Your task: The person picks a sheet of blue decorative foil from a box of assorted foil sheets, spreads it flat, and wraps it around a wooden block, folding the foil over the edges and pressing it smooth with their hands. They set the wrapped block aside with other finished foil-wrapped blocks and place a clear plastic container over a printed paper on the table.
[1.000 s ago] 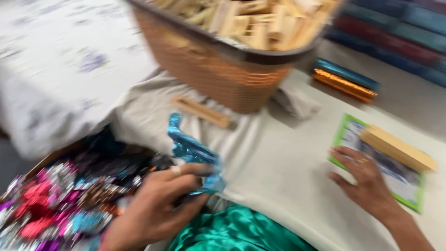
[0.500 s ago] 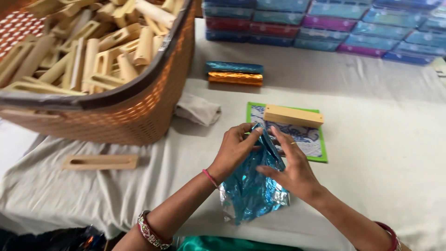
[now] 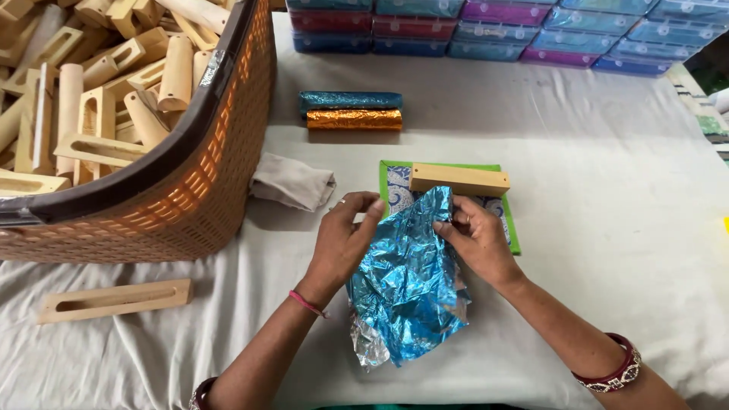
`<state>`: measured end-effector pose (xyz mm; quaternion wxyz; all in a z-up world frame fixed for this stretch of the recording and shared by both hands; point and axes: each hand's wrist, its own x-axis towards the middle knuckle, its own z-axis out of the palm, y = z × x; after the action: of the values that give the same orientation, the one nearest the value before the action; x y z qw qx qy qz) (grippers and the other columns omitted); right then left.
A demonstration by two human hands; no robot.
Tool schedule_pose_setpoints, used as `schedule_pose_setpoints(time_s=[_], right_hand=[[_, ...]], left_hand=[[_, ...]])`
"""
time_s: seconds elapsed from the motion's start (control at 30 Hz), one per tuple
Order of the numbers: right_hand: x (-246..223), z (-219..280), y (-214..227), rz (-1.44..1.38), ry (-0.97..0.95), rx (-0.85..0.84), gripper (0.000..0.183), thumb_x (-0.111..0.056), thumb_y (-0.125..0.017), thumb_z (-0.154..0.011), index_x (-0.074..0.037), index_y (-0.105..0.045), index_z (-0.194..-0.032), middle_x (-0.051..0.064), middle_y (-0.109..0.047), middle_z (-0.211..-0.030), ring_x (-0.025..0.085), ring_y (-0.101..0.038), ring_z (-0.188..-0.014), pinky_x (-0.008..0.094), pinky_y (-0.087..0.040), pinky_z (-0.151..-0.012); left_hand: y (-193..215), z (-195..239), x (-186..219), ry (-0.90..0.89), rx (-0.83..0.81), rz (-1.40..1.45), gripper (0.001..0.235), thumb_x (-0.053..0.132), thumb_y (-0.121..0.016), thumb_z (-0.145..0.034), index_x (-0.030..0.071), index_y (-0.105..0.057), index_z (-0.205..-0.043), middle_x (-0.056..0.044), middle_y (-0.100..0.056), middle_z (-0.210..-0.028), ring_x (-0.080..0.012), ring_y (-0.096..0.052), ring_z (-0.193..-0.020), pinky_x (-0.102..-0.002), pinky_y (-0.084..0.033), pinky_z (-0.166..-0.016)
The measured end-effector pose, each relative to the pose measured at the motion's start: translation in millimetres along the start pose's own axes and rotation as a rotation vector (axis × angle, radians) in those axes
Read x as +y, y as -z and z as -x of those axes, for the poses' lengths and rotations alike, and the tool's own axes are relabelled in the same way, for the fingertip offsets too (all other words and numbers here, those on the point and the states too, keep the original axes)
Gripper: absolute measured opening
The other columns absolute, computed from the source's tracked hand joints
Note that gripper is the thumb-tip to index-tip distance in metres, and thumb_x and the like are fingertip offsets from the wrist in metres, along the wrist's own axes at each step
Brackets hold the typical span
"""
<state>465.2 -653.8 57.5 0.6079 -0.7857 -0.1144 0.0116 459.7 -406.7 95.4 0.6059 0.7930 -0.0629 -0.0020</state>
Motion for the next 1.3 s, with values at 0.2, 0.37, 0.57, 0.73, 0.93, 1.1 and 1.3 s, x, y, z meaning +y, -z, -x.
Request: schedule_pose_setpoints(time_s=[0.2,0.37,0.57,0.73,0.93,1.1,1.3], right_hand=[[-3.5,2.5,-0.7,-0.126,-0.029,0.009,0.037,-0.009,-0.060,-0.100,0.001,-0.058,-0.135,0.004,-0.077,-0.101,0.004,-0.067,-0.086,0.021,-0.057,-0.073],[9.0,1.7,3.9,-0.018,-0.041,0.073,0.039,-0.013,-0.064,-0.101,0.000,-0.059,-0.138,0.007,-0.077,-0.096,0.004,-0.064,-0.081,0.020,-0.055,-0.068],[-16.9,-0.2,7.0,-0.155,-0.191,0.008,0.058,-0.035,-0.057,-0.098,-0.007,-0.051,-0.148,0.010,-0.069,-0.128,0.012,-0.068,-0.107,0.027,-0.056,-0.089],[-28.2,13.6,-1.2,-0.275,-0.112,-0.158,0.069,-0.045,-0.052,-0.099,-0.008,-0.040,-0.156,0.015,-0.061,-0.141,0.022,-0.063,-0.123,0.034,-0.051,-0.105],[-19.0,20.0,-5.7,-0.269,0.080,-0.304,0.069,-0.021,-0.069,-0.095,-0.010,-0.040,-0.156,0.011,-0.058,-0.140,0.020,-0.059,-0.127,0.037,-0.059,-0.100],[28.5,12.6,-0.8,-0.147,0.069,-0.194,0.047,-0.006,-0.066,-0.096,-0.006,-0.059,-0.142,0.009,-0.068,-0.126,0.017,-0.067,-0.114,0.033,-0.056,-0.098],[40.4,3.7,18.6,0.150,0.069,-0.182,0.059,0.016,-0.050,-0.085,0.002,-0.060,-0.141,0.016,-0.066,-0.135,0.022,-0.063,-0.125,0.037,-0.047,-0.110]], left_hand=[[-23.6,24.2,5.8,-0.564,-0.044,-0.559,0.054,0.048,-0.057,-0.098,0.000,-0.065,-0.123,-0.020,-0.058,-0.142,-0.0381,-0.057,-0.130,-0.048,-0.050,-0.104],[-48.1,40.6,4.3,-0.565,-0.300,-0.691,0.077,0.065,-0.051,-0.097,-0.003,-0.060,-0.132,-0.029,-0.052,-0.143,-0.0429,-0.057,-0.129,-0.051,-0.047,-0.106],[-51.7,44.0,7.8,-0.312,-0.329,-0.531,0.107,0.077,-0.049,-0.088,-0.011,-0.038,-0.149,-0.036,-0.037,-0.154,-0.0492,-0.050,-0.134,-0.050,-0.045,-0.107],[-45.7,28.2,-11.9,-0.240,-0.194,-0.305,0.101,0.071,-0.048,-0.094,-0.010,-0.034,-0.154,-0.035,-0.032,-0.160,-0.0465,-0.041,-0.145,-0.049,-0.038,-0.116],[-38.5,21.7,2.4,-0.066,-0.228,0.089,0.089,0.063,-0.043,-0.095,-0.003,-0.039,-0.154,-0.026,-0.050,-0.151,-0.0365,-0.049,-0.143,-0.043,-0.039,-0.116],[-39.5,28.9,-10.7,-0.197,-0.249,-0.236,0.075,0.055,-0.042,-0.106,-0.005,-0.042,-0.150,-0.030,-0.050,-0.149,-0.0431,-0.050,-0.137,-0.046,-0.040,-0.115],[57.4,112.8,15.1,-0.372,-0.082,-0.383,0.054,0.045,-0.054,-0.103,0.001,-0.065,-0.133,-0.023,-0.067,-0.131,-0.0383,-0.066,-0.115,-0.045,-0.054,-0.098]])
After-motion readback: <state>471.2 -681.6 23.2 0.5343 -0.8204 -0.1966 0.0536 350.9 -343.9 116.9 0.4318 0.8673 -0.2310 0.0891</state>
